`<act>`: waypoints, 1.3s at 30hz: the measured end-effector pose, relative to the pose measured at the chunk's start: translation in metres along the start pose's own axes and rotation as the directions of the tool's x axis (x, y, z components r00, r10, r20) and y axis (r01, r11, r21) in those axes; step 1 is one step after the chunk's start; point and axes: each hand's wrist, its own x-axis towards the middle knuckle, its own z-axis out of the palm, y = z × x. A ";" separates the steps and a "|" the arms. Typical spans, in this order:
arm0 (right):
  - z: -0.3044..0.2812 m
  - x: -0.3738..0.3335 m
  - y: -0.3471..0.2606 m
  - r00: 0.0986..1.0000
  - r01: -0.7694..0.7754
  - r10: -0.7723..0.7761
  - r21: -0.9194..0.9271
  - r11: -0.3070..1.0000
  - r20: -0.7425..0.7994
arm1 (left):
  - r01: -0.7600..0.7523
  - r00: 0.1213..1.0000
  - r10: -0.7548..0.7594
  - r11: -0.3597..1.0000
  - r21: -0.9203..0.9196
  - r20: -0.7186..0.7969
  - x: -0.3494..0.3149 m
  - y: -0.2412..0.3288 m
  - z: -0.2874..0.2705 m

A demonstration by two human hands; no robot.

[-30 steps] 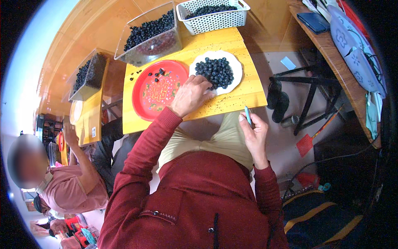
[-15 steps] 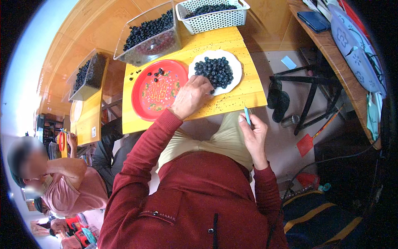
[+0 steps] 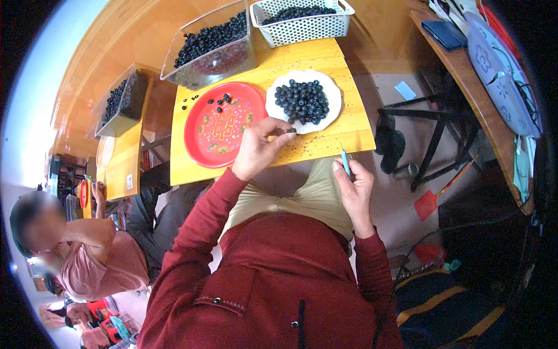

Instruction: Manually sorting small dark berries (possibly blueberries or similar) from one plate or bin to another.

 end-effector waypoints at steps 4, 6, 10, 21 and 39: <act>0.010 0.004 -0.011 0.999 -0.007 0.006 0.018 1.000 0.052 | 0.241 0.949 -0.316 0.761 -0.602 -0.020 -0.022 -0.001 0.000; 0.017 0.007 -0.016 0.997 -0.001 0.000 0.020 1.000 0.079 | 0.309 0.897 -0.435 0.492 -0.814 0.078 -0.032 0.000 0.001; 0.036 0.006 -0.030 0.991 0.005 -0.006 0.005 1.000 0.132 | 0.314 0.877 -0.435 0.202 -0.928 0.202 -0.048 0.011 -0.001; 0.062 0.005 -0.046 0.932 0.241 -0.210 -0.073 0.968 0.295 | 0.240 0.876 -0.417 -0.059 -0.969 0.243 -0.065 0.024 -0.006; 0.065 -0.003 -0.056 0.899 0.376 -0.313 -0.174 0.910 0.307 | 0.213 0.883 -0.373 -0.221 -0.952 0.285 -0.076 0.038 -0.009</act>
